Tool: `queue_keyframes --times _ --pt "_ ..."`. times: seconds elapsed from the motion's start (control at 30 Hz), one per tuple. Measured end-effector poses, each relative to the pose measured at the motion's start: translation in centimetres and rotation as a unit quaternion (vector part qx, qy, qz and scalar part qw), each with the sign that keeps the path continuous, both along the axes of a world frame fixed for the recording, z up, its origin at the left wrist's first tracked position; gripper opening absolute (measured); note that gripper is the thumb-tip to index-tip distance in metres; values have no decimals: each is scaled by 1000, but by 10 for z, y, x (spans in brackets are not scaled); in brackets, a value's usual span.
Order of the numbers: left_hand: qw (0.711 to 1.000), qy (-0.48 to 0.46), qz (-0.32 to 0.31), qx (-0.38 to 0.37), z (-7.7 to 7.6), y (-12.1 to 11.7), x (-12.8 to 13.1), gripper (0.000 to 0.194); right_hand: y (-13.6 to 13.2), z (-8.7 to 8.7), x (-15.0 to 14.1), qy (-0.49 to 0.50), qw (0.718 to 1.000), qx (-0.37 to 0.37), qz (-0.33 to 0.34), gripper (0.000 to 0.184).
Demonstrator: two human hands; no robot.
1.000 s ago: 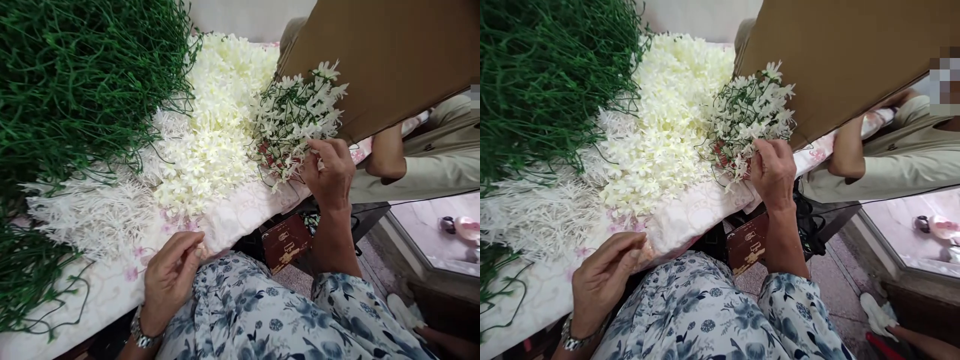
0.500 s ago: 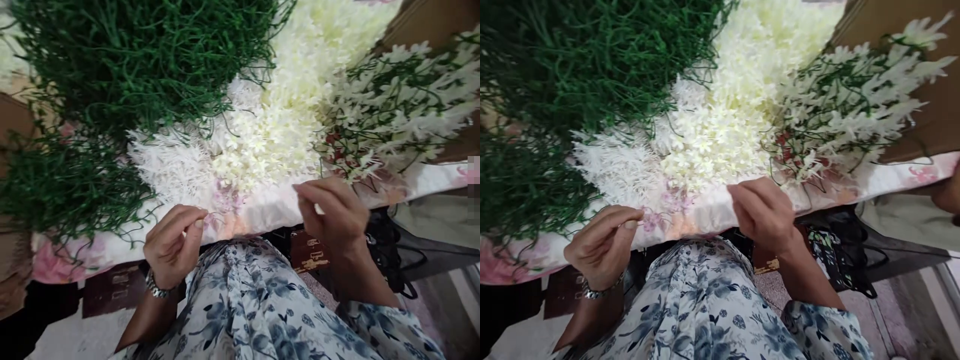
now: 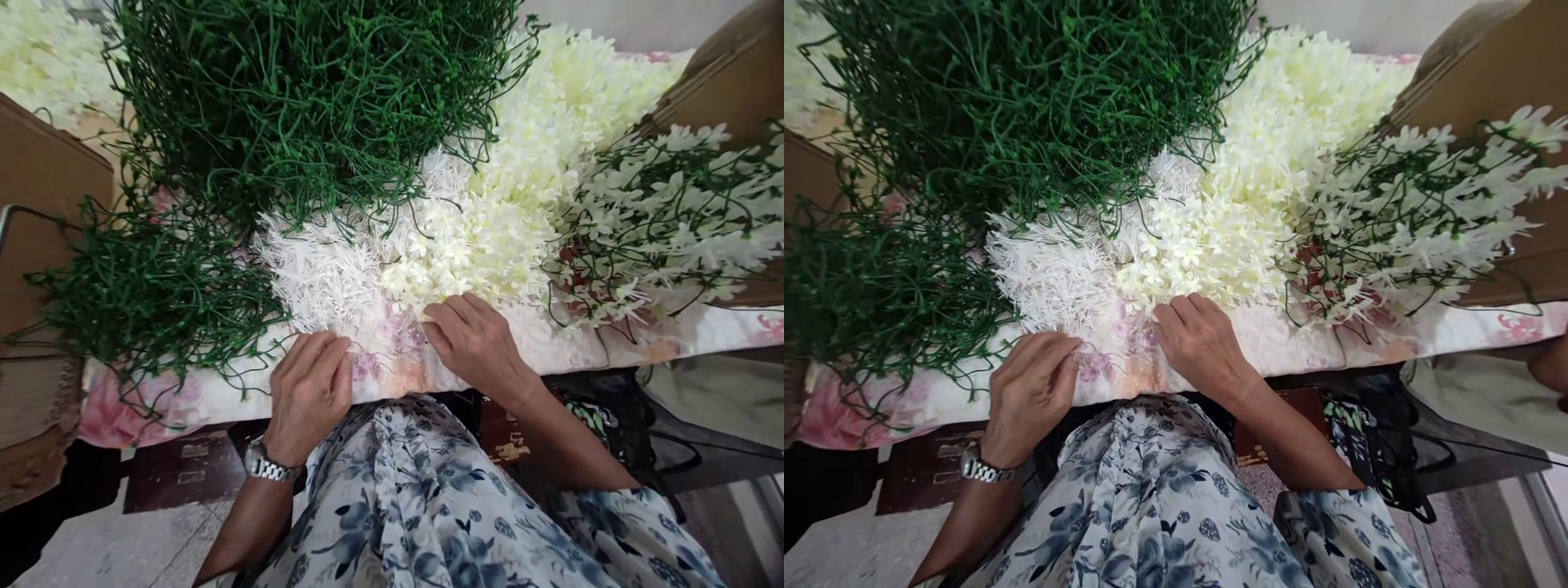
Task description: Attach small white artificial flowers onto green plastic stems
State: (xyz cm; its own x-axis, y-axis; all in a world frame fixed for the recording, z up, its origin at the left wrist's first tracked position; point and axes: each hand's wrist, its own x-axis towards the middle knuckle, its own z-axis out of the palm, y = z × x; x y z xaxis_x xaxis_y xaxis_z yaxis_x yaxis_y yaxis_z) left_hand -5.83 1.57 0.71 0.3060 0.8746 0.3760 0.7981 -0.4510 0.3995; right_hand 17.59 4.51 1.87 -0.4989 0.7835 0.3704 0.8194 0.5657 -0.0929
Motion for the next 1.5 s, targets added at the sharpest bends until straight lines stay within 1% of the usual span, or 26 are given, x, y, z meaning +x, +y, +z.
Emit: queue_keyframes --times 0.07,0.13,0.2,0.27,0.33,0.47,0.57,0.67,0.73,0.83,0.9,0.97,1.03,1.1,1.13,1.2,1.3,1.33,1.37,1.4,1.43,1.47,1.5 --pt "1000 -6 -2 -9 -2 -1 2 17 -5 -4 0 8 1000 -25 6 15" --pt "1000 -25 4 1 -4 -3 4 19 -11 -4 4 22 998 -60 14 16" --pt "999 -41 3 21 -3 -5 8 20 -16 -3 10 28 996 -83 15 15" --pt "999 -32 -12 35 -1 -4 16 18 -19 0 16 25 995 -97 11 15" --pt "999 6 -37 33 5 -1 27 14 -21 3 19 23 992 -120 21 15" --pt "992 116 -42 -2 13 12 54 14 -23 4 20 30 982 -174 69 15" --pt "983 176 -27 -33 14 21 69 13 -24 2 22 70 978 -180 78 15" --pt "980 195 -13 -37 11 24 76 13 -23 -1 25 98 976 -180 75 15" --pt "980 194 -6 -37 10 23 75 14 -23 -3 26 106 976 -176 71 15" --pt "982 183 13 -46 12 16 67 14 -23 -4 27 120 977 -161 69 15" --pt "986 157 23 -55 14 11 60 15 -23 -4 28 128 977 -156 71 17" --pt "992 99 25 -75 15 7 53 15 -23 -4 27 131 977 -149 79 20" --pt "993 6 20 -114 16 5 47 13 -23 -2 24 135 979 -127 84 24" --pt "979 -105 16 -172 16 4 41 10 -21 0 18 146 982 -94 80 25" --pt "965 -160 13 -209 17 4 39 8 -20 2 14 155 982 -75 79 25" --pt "920 -259 2 -295 18 3 36 6 -18 6 4 166 980 -46 96 26" --pt "827 -375 -45 -416 20 1 37 7 -17 12 -8 177 971 -45 154 27" --pt "800 -402 -61 -441 21 1 38 8 -18 12 -10 183 968 -52 166 25" --pt "781 -419 -72 -458 22 0 40 9 -19 12 -10 190 965 -58 171 22" --pt "775 -423 -78 -463 22 -1 41 10 -21 11 -9 195 964 -63 172 19" --pt "784 -416 -78 -455 22 -2 42 10 -23 10 -7 198 963 -67 170 17" --pt "805 -396 -76 -434 22 -2 43 10 -26 8 -4 198 963 -73 167 16" --pt "835 -368 -72 -402 22 -2 43 9 -28 6 1 198 964 -80 159 15"
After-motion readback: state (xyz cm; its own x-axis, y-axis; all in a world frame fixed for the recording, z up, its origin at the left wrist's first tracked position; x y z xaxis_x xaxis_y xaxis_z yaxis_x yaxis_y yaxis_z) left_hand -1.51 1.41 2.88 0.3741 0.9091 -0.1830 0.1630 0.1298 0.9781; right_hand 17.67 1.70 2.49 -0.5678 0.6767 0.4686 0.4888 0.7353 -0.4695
